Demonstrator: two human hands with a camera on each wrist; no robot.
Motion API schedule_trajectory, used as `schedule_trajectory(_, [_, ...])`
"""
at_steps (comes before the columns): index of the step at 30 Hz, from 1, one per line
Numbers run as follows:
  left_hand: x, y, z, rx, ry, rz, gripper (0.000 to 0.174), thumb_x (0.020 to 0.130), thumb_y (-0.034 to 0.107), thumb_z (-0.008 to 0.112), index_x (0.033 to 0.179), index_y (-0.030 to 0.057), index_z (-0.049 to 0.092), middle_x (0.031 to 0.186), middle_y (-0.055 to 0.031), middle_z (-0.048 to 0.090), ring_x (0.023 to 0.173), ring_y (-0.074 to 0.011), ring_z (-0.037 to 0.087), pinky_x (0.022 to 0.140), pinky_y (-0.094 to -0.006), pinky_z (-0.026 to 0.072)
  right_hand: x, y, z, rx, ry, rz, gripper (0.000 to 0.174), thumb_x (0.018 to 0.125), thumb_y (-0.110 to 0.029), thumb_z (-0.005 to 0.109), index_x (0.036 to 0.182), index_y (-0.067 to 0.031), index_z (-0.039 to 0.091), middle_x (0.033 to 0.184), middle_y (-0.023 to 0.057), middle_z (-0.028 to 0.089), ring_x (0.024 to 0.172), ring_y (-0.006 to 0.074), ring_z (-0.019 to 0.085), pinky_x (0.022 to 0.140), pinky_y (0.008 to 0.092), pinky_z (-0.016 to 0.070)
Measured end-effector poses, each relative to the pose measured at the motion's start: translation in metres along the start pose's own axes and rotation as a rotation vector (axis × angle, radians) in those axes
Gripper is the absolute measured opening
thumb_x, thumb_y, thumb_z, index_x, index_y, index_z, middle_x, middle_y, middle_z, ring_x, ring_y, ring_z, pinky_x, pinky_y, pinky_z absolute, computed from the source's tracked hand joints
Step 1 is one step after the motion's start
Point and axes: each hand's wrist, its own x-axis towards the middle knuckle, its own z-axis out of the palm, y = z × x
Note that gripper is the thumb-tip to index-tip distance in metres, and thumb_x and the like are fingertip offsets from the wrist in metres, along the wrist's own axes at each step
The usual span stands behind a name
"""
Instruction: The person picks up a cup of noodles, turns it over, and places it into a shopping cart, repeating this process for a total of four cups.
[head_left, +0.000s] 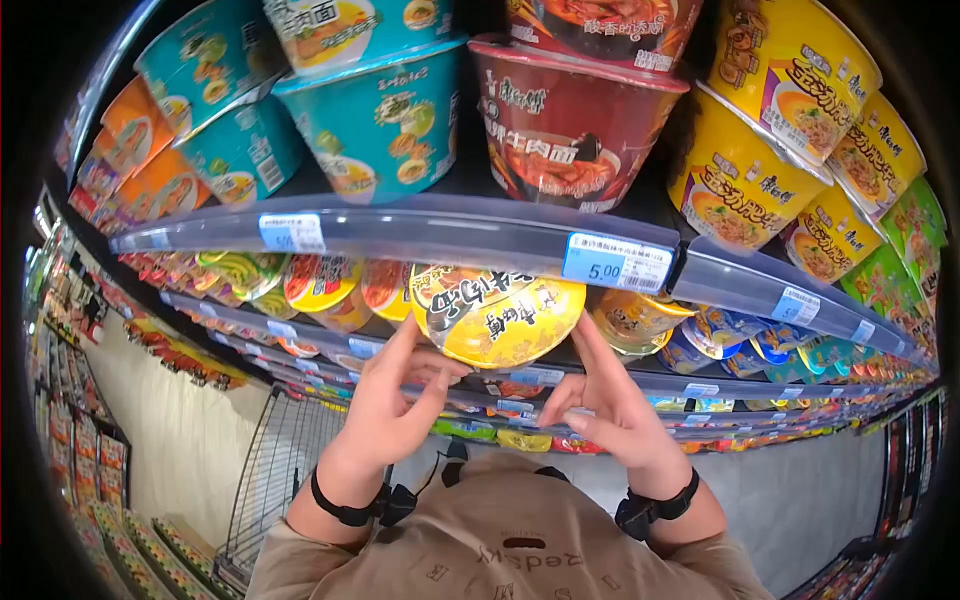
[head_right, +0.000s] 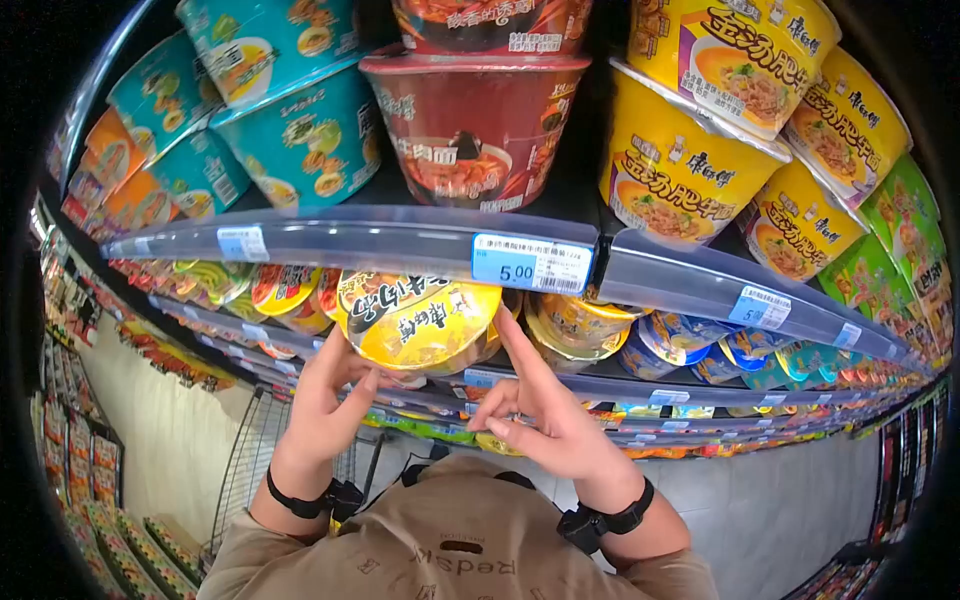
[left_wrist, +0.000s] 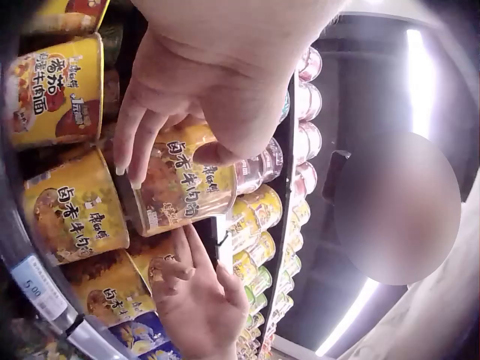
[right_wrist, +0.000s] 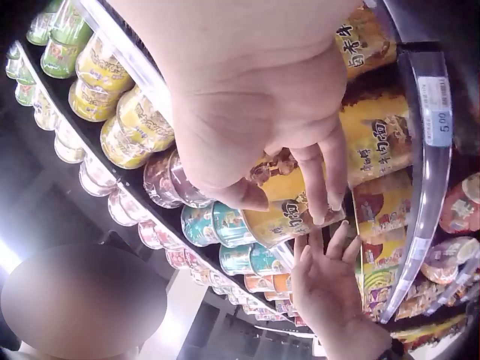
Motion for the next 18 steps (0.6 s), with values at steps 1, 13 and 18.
schedule_trajectory(1, [-0.005,0.004,0.002,-0.011,0.044,-0.014,0.078,0.093,-0.005,0.058,0.163,-0.0058,0.023,0.115,-0.0167,0.075,0.097,-0.0213,0.075,0.089,-0.0328,0.0584,0.000,0.001,-0.001,0.015,-0.028,-0.025,0.097,0.096,0.005,0.058,0.170,-0.0074,-0.004,0.178,0.0127,-0.001,0.102,0.0223,0.064,0.095,0.0385,0.0536])
schedule_trajectory(13, [-0.130,0.029,0.027,-0.070,0.277,-0.189,0.068,0.090,-0.011,0.051,0.157,-0.0068,0.038,0.136,-0.0142,0.065,0.121,-0.0160,0.065,0.102,-0.0332,0.0529,-0.059,0.042,0.031,0.341,-0.226,0.125,0.095,0.097,-0.001,0.059,0.170,-0.0067,-0.002,0.178,0.0132,0.003,0.103,0.0235,0.066,0.095,0.0386,0.0530])
schedule_trajectory(18, [-0.169,0.032,0.024,-0.146,0.350,-0.268,0.066,0.090,-0.013,0.050,0.156,-0.0059,0.040,0.134,-0.0113,0.065,0.122,-0.0162,0.064,0.101,-0.0334,0.0536,-0.063,0.050,0.053,0.339,-0.301,0.202,0.093,0.099,-0.004,0.058,0.170,-0.0089,0.000,0.178,0.0125,0.002,0.102,0.0228,0.066,0.095,0.0376,0.0529])
